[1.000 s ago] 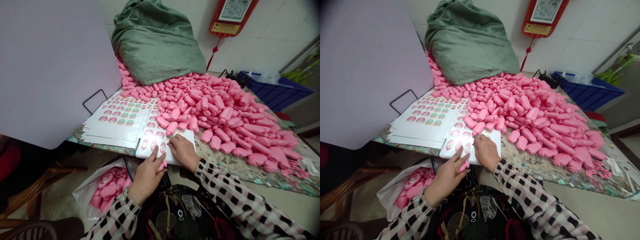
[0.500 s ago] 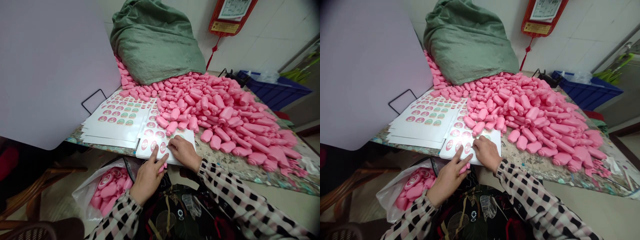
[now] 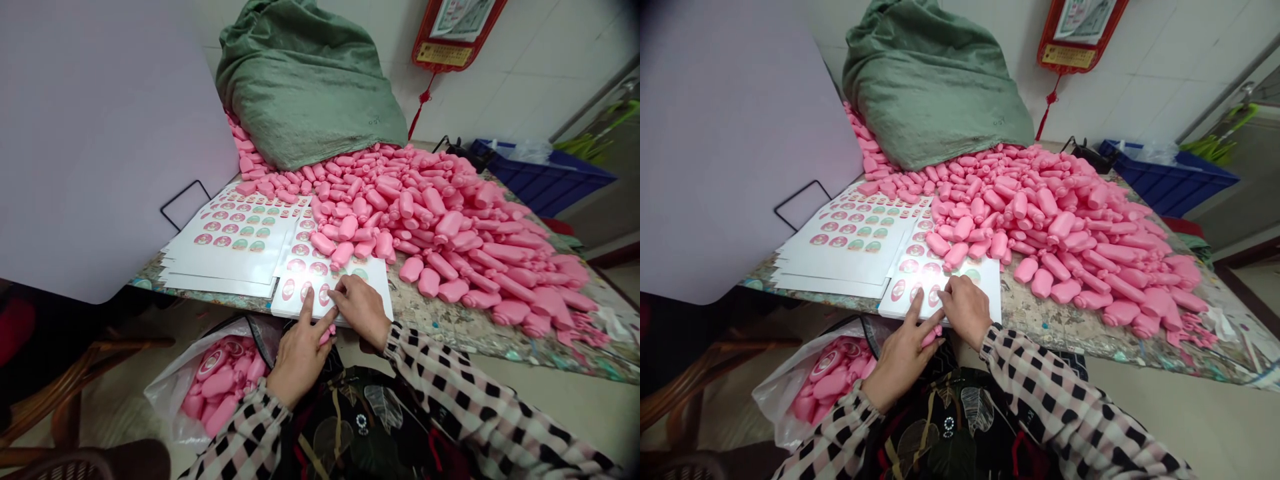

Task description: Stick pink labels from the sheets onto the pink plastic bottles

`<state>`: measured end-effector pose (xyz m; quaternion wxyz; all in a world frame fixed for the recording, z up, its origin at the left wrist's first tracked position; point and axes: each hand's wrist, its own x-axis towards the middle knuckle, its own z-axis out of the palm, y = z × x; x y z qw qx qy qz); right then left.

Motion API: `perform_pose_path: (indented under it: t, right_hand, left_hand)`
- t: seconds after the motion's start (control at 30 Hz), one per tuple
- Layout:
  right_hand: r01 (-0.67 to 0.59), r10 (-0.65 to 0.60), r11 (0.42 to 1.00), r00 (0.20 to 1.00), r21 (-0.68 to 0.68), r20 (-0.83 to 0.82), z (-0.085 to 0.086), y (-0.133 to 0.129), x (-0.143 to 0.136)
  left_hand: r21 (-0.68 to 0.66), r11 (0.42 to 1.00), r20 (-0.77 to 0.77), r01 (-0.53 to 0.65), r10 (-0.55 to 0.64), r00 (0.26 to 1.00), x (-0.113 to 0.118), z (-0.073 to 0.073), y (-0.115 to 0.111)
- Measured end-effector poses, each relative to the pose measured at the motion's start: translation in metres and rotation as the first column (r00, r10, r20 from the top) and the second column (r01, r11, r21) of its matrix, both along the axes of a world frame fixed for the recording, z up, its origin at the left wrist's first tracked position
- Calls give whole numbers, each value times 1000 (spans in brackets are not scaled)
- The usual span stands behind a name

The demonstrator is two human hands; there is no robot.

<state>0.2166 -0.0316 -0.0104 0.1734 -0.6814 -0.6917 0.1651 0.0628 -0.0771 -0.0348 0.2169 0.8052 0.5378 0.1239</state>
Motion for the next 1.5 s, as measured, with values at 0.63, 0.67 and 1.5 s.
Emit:
perform_pose_path:
  t: [0.63, 0.67, 1.5]
  right_hand:
    - [47, -33, 984, 996, 170, -86, 44, -1, 15]
    - [70, -45, 983, 988, 168, -145, 43, -4, 21]
    - [63, 98, 967, 805, 249, -585, 52, -46, 30]
  left_hand:
    - [-1, 1000, 43, -17, 17, 999, -3, 3, -6]
    - [5, 1000, 98, -20, 20, 995, -5, 3, -9]
    - [-656, 525, 614, 542, 789, -21, 46, 59, 32]
